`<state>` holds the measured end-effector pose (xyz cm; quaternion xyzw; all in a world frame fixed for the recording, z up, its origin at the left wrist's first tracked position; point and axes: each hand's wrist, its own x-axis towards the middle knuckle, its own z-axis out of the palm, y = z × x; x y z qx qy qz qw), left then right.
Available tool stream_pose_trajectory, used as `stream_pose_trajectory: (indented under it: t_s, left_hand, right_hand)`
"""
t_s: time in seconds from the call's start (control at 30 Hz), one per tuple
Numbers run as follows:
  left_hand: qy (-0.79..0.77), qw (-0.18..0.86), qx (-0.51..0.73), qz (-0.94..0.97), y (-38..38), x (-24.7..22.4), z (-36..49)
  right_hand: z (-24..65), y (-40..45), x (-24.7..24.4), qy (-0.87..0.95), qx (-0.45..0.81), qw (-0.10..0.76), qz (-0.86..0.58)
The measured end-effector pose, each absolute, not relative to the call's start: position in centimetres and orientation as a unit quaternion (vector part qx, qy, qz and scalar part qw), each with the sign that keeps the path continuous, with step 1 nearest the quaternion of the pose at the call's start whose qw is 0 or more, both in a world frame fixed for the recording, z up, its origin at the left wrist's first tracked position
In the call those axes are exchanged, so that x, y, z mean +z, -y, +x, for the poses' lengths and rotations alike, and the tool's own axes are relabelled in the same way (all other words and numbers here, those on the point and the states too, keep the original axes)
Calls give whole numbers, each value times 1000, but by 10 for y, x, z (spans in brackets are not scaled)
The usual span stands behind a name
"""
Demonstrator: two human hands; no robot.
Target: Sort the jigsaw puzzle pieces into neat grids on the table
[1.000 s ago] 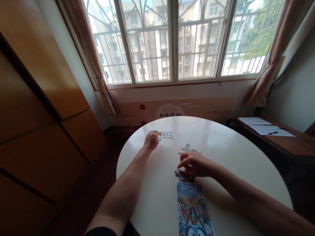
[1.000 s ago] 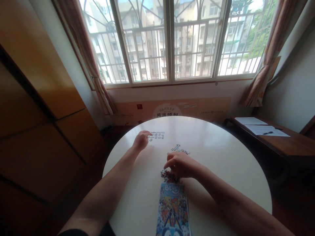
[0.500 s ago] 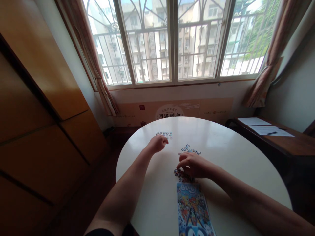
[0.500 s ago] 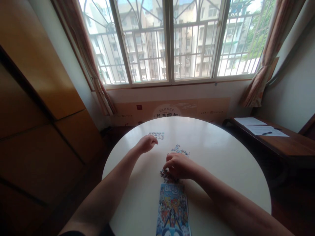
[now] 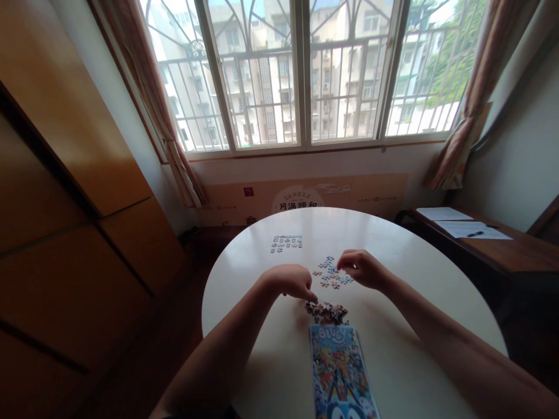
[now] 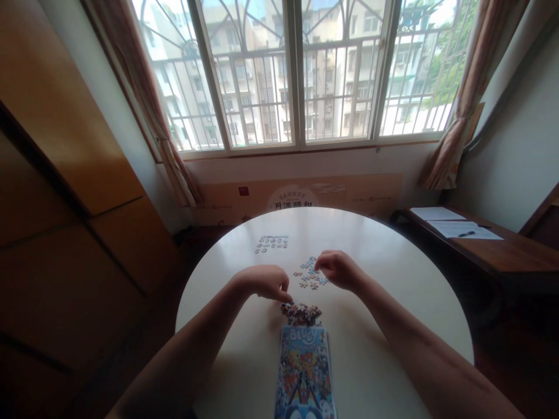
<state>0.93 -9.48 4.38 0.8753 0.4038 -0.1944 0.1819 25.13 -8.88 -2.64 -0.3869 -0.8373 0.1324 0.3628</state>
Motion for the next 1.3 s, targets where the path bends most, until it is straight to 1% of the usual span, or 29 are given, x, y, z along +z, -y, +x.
stream_pose_trajectory:
  t_s: [0.1, 0.2, 0.47, 0.8, 1.03, 1.3]
  left_hand:
    - [-402, 176, -211, 874, 97, 42, 13]
    - [-404, 180, -221, 869, 97, 39, 15]
    - [-408, 184, -215, 868, 96, 36, 16]
    - [-411, 231, -223, 853, 91, 33, 15]
    - [-373, 198, -208, 882, 83, 25, 13]
    - [-374, 258, -222, 862, 76, 18, 11]
  right_hand:
    - [262, 82, -29, 813, 114, 394, -414]
    - [266, 77, -36, 800, 111, 407, -426]
    - [254, 79, -43, 814, 139, 392, -406]
    - [254, 78, -45, 819, 145, 383, -402]
    - [254, 79, -44, 818, 148, 380, -405]
    - [254, 76, -47, 819, 152, 376, -406]
